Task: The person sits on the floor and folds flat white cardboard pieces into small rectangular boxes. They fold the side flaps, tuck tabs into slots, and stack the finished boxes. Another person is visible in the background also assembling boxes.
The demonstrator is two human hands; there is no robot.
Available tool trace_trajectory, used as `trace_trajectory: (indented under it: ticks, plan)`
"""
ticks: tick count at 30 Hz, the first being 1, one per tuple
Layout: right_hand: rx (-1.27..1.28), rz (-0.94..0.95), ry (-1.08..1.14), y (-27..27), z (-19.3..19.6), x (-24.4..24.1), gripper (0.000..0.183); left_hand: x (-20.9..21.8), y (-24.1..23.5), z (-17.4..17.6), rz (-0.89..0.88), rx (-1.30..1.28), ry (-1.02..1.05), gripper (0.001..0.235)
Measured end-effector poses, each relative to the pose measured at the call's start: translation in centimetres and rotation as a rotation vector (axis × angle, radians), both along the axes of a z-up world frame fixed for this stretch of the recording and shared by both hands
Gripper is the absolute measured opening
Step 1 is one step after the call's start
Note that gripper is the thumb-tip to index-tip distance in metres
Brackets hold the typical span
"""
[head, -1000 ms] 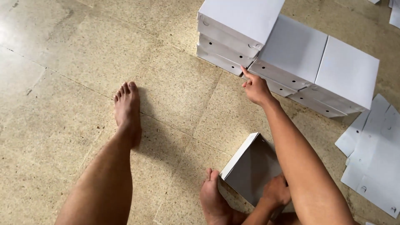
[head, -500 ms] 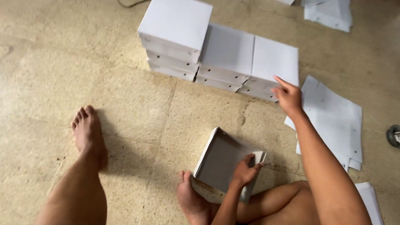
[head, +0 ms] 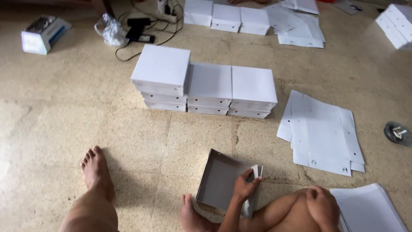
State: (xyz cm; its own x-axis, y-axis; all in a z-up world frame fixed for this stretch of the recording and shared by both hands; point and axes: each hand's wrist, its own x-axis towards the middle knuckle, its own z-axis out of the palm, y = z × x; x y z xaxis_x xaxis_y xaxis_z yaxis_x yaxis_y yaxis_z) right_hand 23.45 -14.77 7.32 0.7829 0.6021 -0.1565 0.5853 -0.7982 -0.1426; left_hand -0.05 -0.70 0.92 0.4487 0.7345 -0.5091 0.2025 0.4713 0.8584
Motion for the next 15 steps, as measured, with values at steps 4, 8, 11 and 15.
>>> trace_trajectory:
  ticks: [4,8,11,15]
  plan:
    - [-0.632,0.154,-0.227,0.0,-4.1,-7.1,0.059,1.3,-0.6,-2.8,-0.077,0.173,0.114,0.086]
    - [-0.097,0.491,0.001,-0.3,-9.8,-7.6,0.03,0.1,-1.9,-2.3,-0.078,0.272,0.179,0.076]
    - [0.173,0.171,0.283,3.2,-10.1,-8.5,0.04,0.3,-1.4,-2.0,-0.102,0.287,0.189,0.071]
    - [0.603,-0.022,0.471,7.9,-11.1,-14.8,0.038,0.6,-1.7,-7.3,-0.088,0.388,0.057,0.058]
